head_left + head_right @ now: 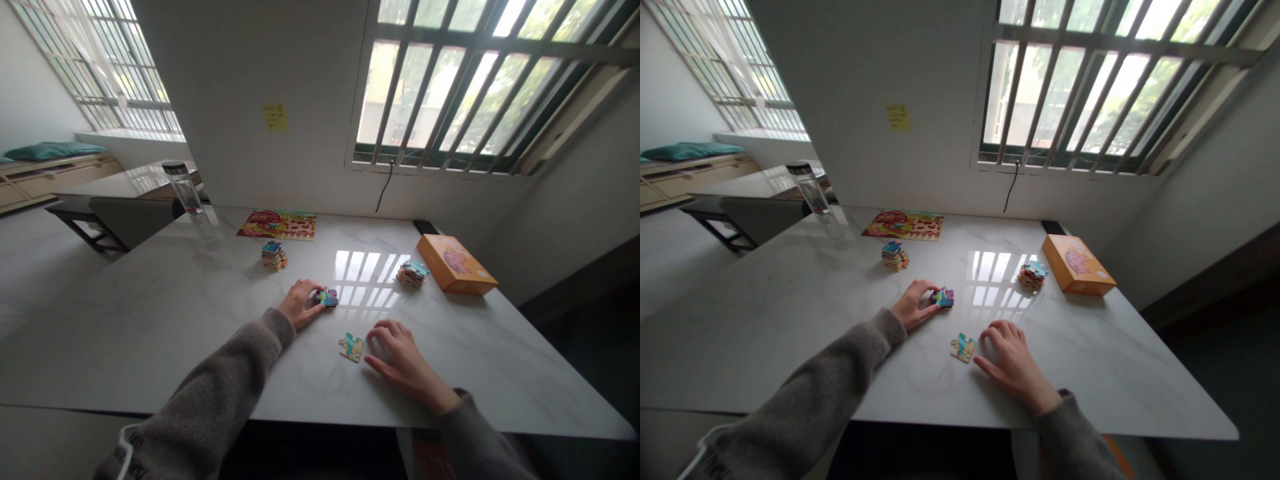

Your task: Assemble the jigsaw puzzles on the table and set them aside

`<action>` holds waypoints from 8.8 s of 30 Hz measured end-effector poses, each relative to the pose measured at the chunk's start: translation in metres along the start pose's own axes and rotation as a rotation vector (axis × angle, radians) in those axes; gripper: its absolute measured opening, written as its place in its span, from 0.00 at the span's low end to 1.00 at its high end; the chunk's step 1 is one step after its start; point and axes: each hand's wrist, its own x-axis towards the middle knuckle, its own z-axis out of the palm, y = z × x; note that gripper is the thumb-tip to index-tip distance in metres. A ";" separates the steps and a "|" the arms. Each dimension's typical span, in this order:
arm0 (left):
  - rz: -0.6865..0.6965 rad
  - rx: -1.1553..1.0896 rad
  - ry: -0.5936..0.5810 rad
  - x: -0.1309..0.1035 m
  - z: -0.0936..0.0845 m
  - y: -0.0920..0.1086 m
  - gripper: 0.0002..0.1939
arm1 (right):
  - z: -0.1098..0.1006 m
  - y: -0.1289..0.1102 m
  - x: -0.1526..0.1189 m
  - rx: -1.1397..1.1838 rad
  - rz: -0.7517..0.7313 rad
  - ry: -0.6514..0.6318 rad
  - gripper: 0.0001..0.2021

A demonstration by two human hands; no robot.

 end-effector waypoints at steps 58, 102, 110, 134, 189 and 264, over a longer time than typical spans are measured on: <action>0.221 -0.096 0.139 -0.009 -0.006 0.039 0.21 | 0.003 -0.017 0.077 0.341 -0.299 0.152 0.13; 0.359 0.227 -0.355 -0.024 0.017 0.048 0.24 | 0.029 -0.026 0.045 0.021 0.016 0.048 0.06; 0.316 0.210 -0.365 -0.024 0.017 0.049 0.25 | 0.030 -0.022 0.048 -0.011 0.054 0.056 0.04; -0.029 0.195 0.016 -0.003 -0.003 0.007 0.15 | 0.024 -0.033 0.035 0.052 -0.124 -0.002 0.30; 0.158 -0.046 0.101 -0.004 -0.004 0.032 0.23 | 0.021 -0.036 0.103 1.022 0.185 0.044 0.20; 0.021 0.071 -0.032 -0.003 0.004 0.007 0.11 | 0.038 0.036 0.160 0.135 0.102 0.320 0.12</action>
